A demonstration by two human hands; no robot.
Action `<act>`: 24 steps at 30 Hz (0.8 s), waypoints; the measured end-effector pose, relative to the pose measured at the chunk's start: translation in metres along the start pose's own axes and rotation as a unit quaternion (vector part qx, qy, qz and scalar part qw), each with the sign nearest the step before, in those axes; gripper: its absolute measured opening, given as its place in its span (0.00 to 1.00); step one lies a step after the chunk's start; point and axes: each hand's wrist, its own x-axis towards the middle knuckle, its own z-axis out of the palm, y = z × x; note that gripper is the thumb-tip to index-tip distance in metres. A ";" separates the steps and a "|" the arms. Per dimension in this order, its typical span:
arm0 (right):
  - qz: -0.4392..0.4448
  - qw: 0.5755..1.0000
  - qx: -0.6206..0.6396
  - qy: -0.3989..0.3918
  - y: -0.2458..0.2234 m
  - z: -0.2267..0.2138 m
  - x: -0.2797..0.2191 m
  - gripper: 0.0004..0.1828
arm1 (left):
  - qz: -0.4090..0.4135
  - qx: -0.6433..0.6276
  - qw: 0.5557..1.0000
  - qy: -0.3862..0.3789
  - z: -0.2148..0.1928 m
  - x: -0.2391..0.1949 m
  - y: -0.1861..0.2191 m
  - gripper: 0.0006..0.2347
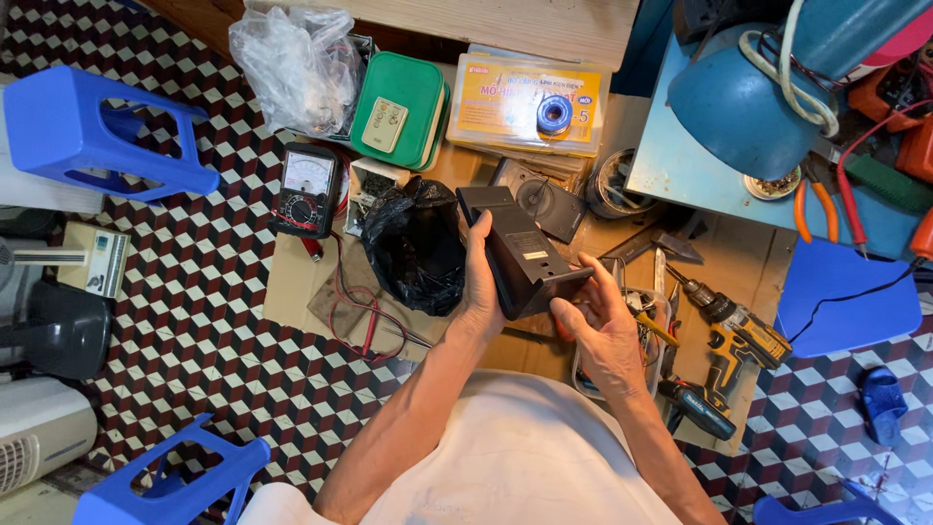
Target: The person retrieves a black speaker and a plastic grid from a bag, then uses a cordless drill to remove screws from the speaker casing. They separate the speaker parts and handle a small cylindrical component, inspecting it closely.
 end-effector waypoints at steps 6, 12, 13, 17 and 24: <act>-0.010 0.999 -0.039 0.001 -0.005 -0.003 0.004 0.35 | -0.072 -0.071 0.994 -0.046 -0.036 0.021 -0.022 0.25; 0.001 0.998 -0.069 0.008 -0.009 -0.002 0.007 0.29 | -0.150 -0.083 0.985 -0.012 -0.051 0.023 -0.034 0.29; -0.005 0.998 -0.068 0.008 -0.008 -0.002 0.007 0.28 | -0.158 -0.079 0.984 -0.001 -0.050 0.021 -0.033 0.30; 0.004 0.997 -0.078 -0.005 0.000 -0.006 0.009 0.23 | -0.094 -0.068 0.993 -0.015 -0.037 0.011 -0.022 0.29; 0.018 0.996 -0.083 -0.017 0.014 0.005 -0.001 0.17 | -0.037 -0.028 0.994 -0.103 -0.025 0.003 0.016 0.36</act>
